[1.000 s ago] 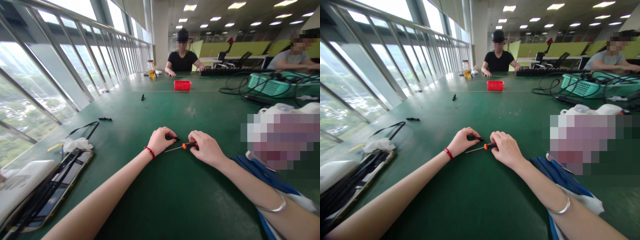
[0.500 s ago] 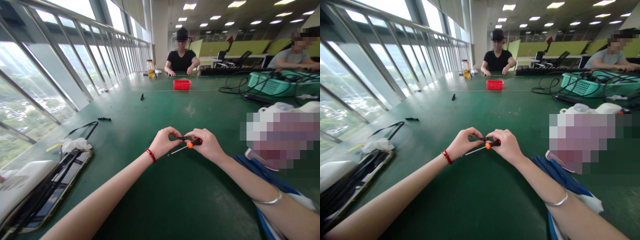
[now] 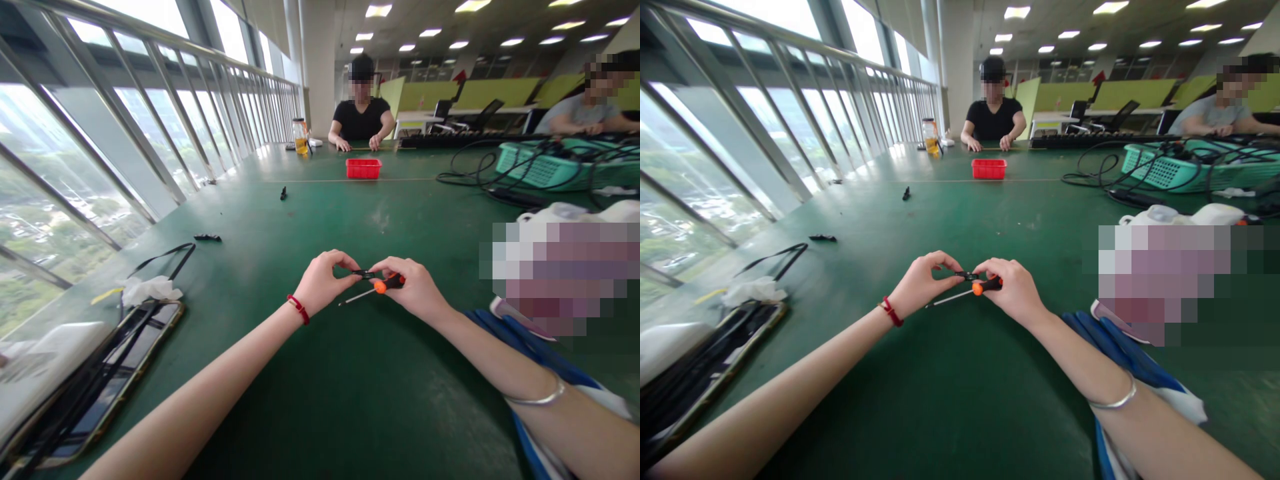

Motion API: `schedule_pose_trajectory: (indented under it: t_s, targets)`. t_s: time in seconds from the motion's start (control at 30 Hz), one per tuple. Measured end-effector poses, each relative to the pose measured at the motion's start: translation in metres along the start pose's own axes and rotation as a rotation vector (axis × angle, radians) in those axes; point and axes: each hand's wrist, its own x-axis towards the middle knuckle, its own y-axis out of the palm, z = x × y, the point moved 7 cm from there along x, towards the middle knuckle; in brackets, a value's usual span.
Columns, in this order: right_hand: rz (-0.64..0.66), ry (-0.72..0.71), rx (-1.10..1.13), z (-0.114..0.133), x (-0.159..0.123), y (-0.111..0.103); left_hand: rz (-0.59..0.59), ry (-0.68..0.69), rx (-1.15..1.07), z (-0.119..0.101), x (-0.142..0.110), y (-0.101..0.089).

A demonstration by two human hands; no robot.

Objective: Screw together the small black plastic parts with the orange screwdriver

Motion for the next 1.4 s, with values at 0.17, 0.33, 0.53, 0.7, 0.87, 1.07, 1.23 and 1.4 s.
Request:
schedule_pose_trajectory:
  t_s: [0.17,0.33,0.53,0.7,0.87,1.07,1.23,1.4]
  targets:
    - [0.093,0.098,-0.069,-0.009,0.000,0.010,-0.067,-0.035,0.178,0.010,-0.002,-0.003]
    - [0.008,-0.108,-0.071,0.009,-0.001,0.003,-0.091,-0.045,0.138,0.010,-0.004,-0.001]
    - [-0.062,-0.150,-0.013,0.011,-0.002,-0.002,-0.062,-0.120,-0.063,0.011,-0.004,0.003]
    - [-0.051,-0.092,0.071,0.011,-0.001,-0.003,-0.078,-0.069,-0.047,0.004,-0.005,0.003]
    - [-0.051,-0.084,0.090,0.010,0.000,-0.004,-0.050,-0.027,-0.032,0.000,-0.007,0.008]
    - [-0.051,-0.083,0.128,0.011,-0.001,-0.004,-0.047,0.106,0.099,-0.012,-0.009,0.005]
    - [-0.060,0.009,0.328,0.006,0.001,-0.004,-0.035,0.153,0.274,-0.018,-0.010,0.003]
    - [-0.339,0.314,0.569,-0.029,-0.001,-0.014,0.016,0.070,0.260,-0.013,-0.015,0.010]
